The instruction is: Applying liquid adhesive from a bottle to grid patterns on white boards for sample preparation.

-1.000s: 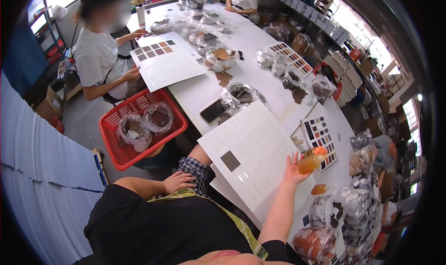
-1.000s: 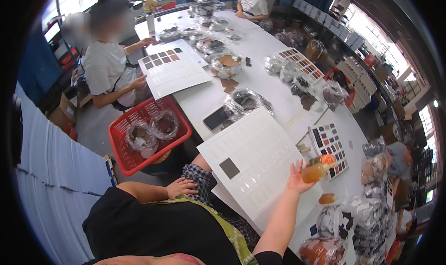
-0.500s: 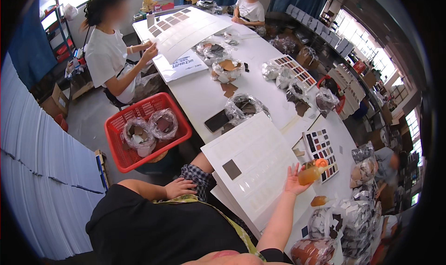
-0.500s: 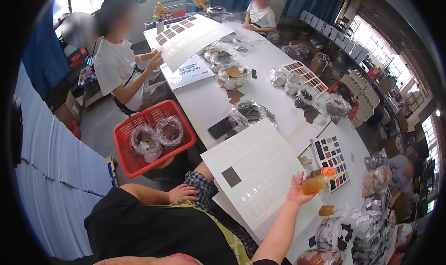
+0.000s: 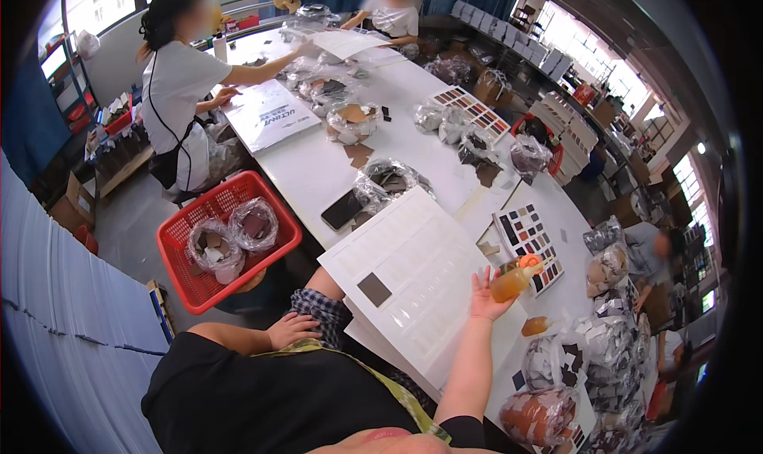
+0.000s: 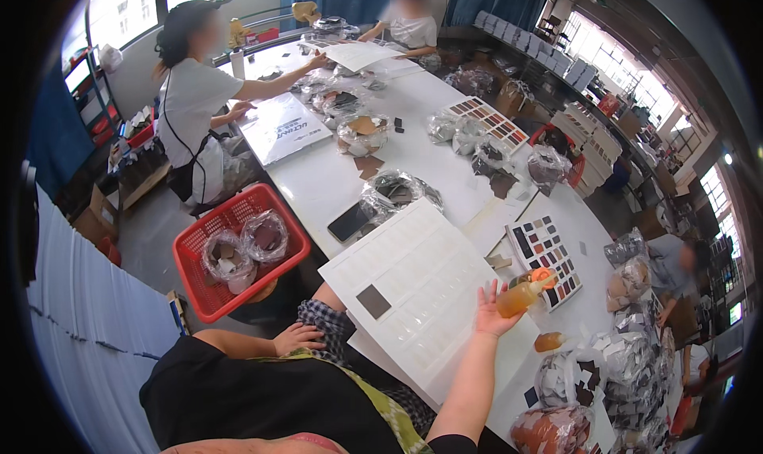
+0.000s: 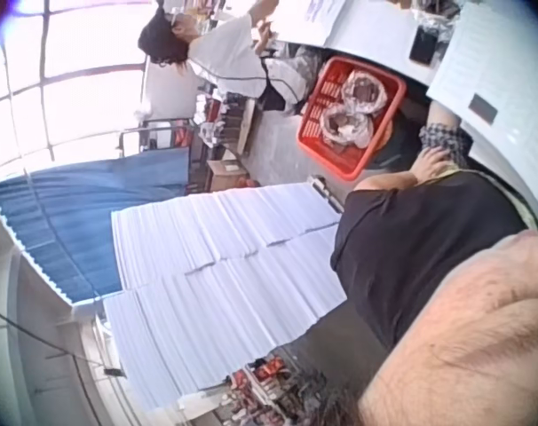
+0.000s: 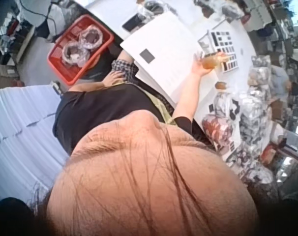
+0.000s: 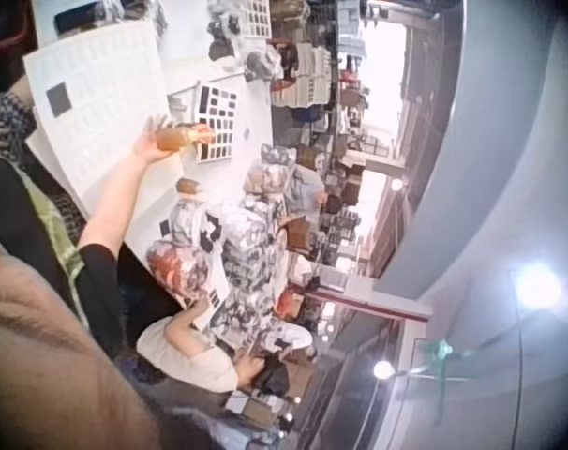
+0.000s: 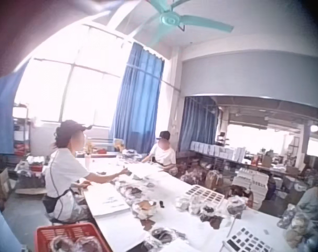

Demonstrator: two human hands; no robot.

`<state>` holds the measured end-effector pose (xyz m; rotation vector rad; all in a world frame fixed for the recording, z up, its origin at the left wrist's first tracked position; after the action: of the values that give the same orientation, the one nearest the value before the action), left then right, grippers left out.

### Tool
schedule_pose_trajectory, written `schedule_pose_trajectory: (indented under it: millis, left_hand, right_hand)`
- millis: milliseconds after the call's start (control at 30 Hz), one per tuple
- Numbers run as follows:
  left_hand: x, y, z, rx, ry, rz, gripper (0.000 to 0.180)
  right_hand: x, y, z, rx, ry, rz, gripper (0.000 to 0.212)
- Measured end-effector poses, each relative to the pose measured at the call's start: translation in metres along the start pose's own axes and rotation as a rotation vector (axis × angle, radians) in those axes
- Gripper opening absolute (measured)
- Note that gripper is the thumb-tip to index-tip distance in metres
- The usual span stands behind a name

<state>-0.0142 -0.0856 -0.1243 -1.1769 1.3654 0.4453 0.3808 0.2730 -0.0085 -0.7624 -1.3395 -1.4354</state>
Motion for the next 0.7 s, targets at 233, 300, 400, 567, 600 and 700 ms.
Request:
schedule_pose_trajectory:
  millis: [233,300,400,567,600,700]
  left_hand:
    - [-0.005,-0.002,0.000,0.000,0.002,-0.034,0.060]
    - [0.001,0.001,0.000,0.001,0.000,-0.026,0.061]
    - [0.003,0.002,0.000,0.000,0.002,-0.017,0.062]
    - [0.001,0.001,0.001,0.005,0.005,-0.021,0.063]
    - [0.002,0.002,0.001,0.002,0.013,-0.020,0.063]
    - [0.007,0.006,0.002,0.008,0.023,-0.015,0.061]
  right_hand:
    - [0.003,0.000,-0.001,0.001,0.019,0.038,0.067]
    - [0.008,-0.001,-0.001,-0.001,0.004,0.030,0.067]
    - [0.011,-0.002,-0.001,0.006,-0.045,0.012,0.065]
    - [0.010,-0.001,-0.002,0.013,-0.043,0.020,0.066]
    - [0.010,-0.001,-0.002,0.011,-0.043,0.020,0.066]
    - [0.007,0.000,-0.001,0.001,-0.033,-0.002,0.067]
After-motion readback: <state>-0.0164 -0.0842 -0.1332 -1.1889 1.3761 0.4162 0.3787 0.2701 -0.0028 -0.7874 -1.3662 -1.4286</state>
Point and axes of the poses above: each hand's wrist, its own z-axis towards the middle knuckle, its own x-axis out of the palm, y = z × x, the point moved 2 cm from there along z, towards the middle knuckle, and after that the axes turned 15 degrees about y, right-handed, at the moved point
